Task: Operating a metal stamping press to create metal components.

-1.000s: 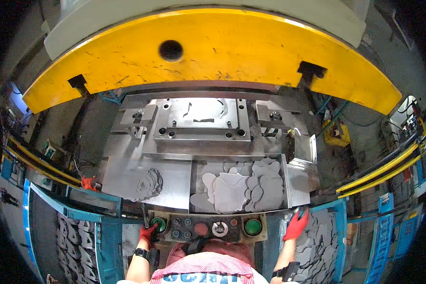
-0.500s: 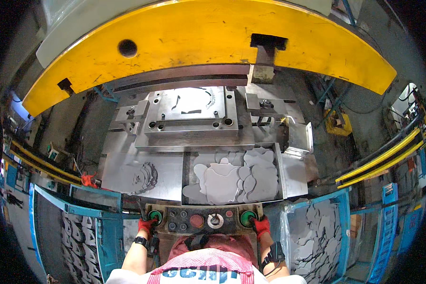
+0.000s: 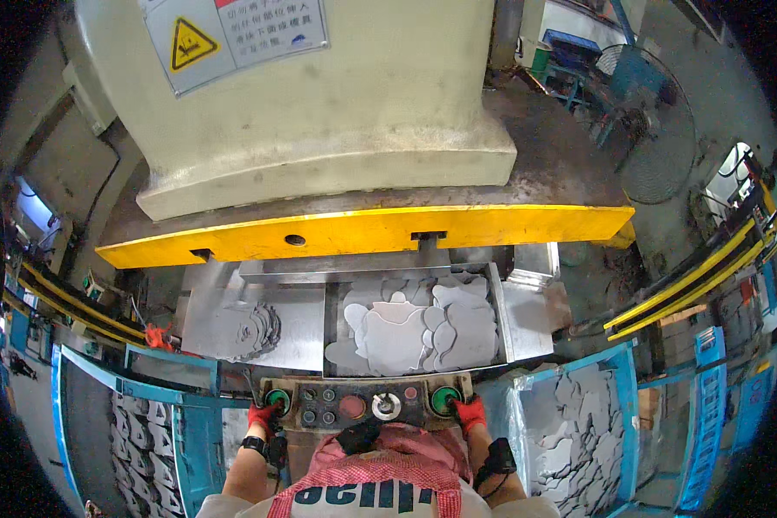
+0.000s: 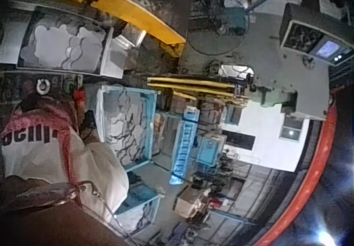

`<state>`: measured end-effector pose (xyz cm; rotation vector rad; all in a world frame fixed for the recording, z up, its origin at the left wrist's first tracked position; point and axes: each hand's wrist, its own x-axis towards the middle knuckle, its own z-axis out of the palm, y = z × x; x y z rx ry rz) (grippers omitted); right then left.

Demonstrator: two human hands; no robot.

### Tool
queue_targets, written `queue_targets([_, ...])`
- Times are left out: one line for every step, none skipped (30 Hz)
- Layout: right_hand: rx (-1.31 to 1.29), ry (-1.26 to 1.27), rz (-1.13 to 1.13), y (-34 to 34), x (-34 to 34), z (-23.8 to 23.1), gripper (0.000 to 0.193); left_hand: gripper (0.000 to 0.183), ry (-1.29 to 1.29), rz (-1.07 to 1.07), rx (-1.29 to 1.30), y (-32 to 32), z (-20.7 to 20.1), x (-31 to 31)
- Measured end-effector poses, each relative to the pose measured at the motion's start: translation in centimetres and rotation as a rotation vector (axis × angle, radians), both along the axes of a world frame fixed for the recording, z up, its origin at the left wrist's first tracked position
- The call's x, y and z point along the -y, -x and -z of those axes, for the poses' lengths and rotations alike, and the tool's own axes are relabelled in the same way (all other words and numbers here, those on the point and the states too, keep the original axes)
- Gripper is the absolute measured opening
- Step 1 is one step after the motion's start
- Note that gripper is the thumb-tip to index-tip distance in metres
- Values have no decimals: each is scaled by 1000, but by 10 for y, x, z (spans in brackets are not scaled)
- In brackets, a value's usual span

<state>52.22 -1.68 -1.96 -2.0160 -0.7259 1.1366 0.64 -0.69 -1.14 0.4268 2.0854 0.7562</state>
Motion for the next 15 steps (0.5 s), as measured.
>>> queue_targets([29,27,-10,-1,1,-1,67,69,-41,4,-22,0,2,1])
queue_targets([27,34,-2,-1,2,-2,67,69,-34,12,-23,0,5,3])
queue_targets([37,57,36,-9,8,3,63,67,-5,44,30,-26,-19,-17])
queue_targets([29,81,30,-8,11,3,60,65,25,32,65,-36,-45,-14])
queue_targets([41,67,-11,-9,7,4,60,65,41,41,59,-19,-13,-13])
queue_targets([34,55,-105,-2,-4,0,60,66,-18,-93,39,17,21,11])
queue_targets([-109,26,-153,-1,-13,17,65,67,-63,-197,29,34,41,38])
queue_targets([-191,9,-65,-32,4,44,70,62,41,-41,136,-24,-5,-10])
queue_targets([-94,39,-116,-39,11,43,70,57,60,-33,185,-33,-33,-22])
queue_targets([5,64,-189,-43,5,36,70,52,69,-44,236,-38,-43,-25])
queue_targets([-127,109,-162,-37,-4,-10,68,52,86,-56,229,-22,-31,-11])
queue_targets([-254,147,-139,-31,-13,-63,65,51,16,-114,304,2,-13,1])
queue_targets([70,-68,-101,-57,-13,-52,63,49,-55,-141,390,12,-1,1])
queue_targets([401,-270,-60,-83,-10,-40,61,49,-41,-123,403,13,5,1])
queue_targets([597,-235,-8,-71,-19,-91,61,47,-59,-224,365,22,8,13])
